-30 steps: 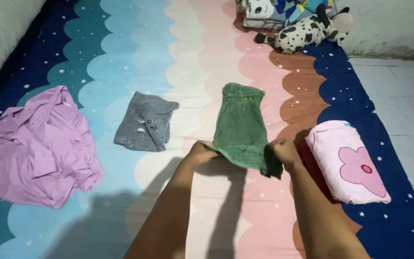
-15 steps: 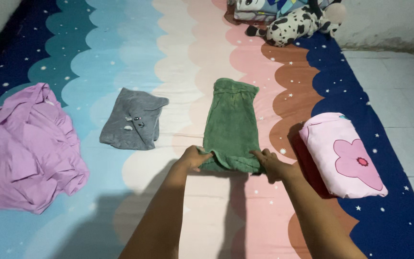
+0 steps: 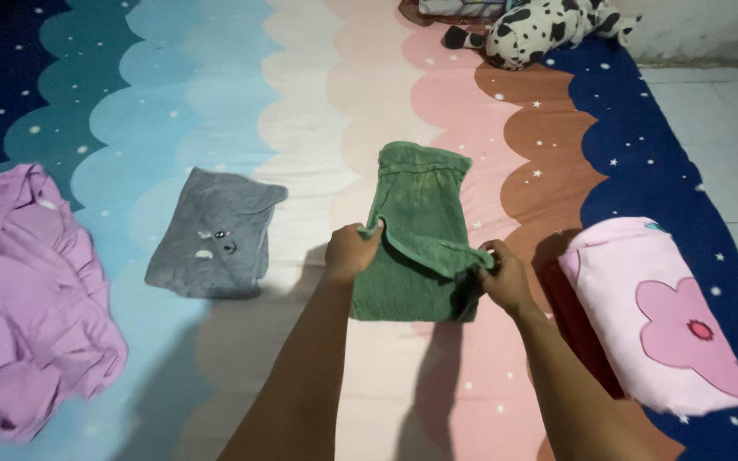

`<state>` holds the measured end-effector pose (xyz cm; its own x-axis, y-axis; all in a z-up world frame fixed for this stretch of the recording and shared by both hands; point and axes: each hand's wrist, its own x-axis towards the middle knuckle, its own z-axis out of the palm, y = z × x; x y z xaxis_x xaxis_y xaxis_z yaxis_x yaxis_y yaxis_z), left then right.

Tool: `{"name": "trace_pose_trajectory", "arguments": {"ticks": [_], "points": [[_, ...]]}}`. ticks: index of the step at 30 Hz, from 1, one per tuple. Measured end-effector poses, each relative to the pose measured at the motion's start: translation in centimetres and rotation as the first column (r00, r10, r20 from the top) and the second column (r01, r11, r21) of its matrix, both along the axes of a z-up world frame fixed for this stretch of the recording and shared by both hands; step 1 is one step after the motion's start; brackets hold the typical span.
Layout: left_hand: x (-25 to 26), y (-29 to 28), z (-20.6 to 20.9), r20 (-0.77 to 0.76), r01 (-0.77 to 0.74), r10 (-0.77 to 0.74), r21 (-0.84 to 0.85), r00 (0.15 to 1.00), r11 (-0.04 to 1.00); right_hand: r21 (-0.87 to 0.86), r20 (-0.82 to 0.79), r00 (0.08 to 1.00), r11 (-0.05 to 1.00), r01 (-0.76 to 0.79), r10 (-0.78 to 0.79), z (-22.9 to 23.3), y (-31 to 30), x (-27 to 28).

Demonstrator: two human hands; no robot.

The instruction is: The person folds a white floral-patterned sheet, a green towel, and a gray towel on a bed, stacking them neatly. The person then begins folding a purple sheet.

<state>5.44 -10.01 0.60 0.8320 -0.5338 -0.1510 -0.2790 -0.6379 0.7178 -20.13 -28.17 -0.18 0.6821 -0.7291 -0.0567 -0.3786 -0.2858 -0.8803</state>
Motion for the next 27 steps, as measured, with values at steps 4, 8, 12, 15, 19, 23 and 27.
{"name": "trace_pose_trajectory", "arguments": {"ticks": [4, 8, 12, 15, 19, 23, 27], "points": [[2.7, -4.4, -2.3, -0.072, 0.123, -0.115, 0.114, 0.991, 0.986, 0.302, 0.177, 0.984, 0.953, -0.034, -0.021, -3.2, -4.4, 2.9], [7.0, -8.7, -4.7, -0.112, 0.223, -0.206, 0.173, 0.972, 0.959, 0.469, -0.132, 0.991, 0.883, 0.033, 0.033, -5.0, -9.5, 6.1], [11.3, -12.9, -5.1, -0.001, 0.178, -0.178, 0.063, 0.984, 0.982, 0.647, -0.025, 1.0, 0.762, 0.001, 0.019, -6.2, -16.2, 10.4], [12.7, -14.8, -5.9, 0.066, 0.111, -0.092, -0.424, 0.994, 0.899, 0.512, 0.346, 0.924, 0.858, -0.042, -0.161, -8.7, -19.1, 12.8], [11.4, -14.0, -10.8, 0.327, 0.294, -0.12, -0.554, 0.937, 0.779, 0.045, -0.16, 0.933, 0.942, 0.333, -0.322, -12.8, -18.0, 14.0], [6.1, -9.7, -18.8, -0.084, 0.256, -0.284, -0.245, 0.955, 0.935, -0.259, -0.439, 0.863, 0.955, 0.144, -0.249, -14.9, -10.4, 11.0], [2.3, -6.7, -24.7, -0.084, 0.051, -0.034, 0.203, 0.996, 0.978, -0.54, -0.56, 0.727, 0.84, 0.043, -0.398, -14.8, -5.3, 9.4]]}}
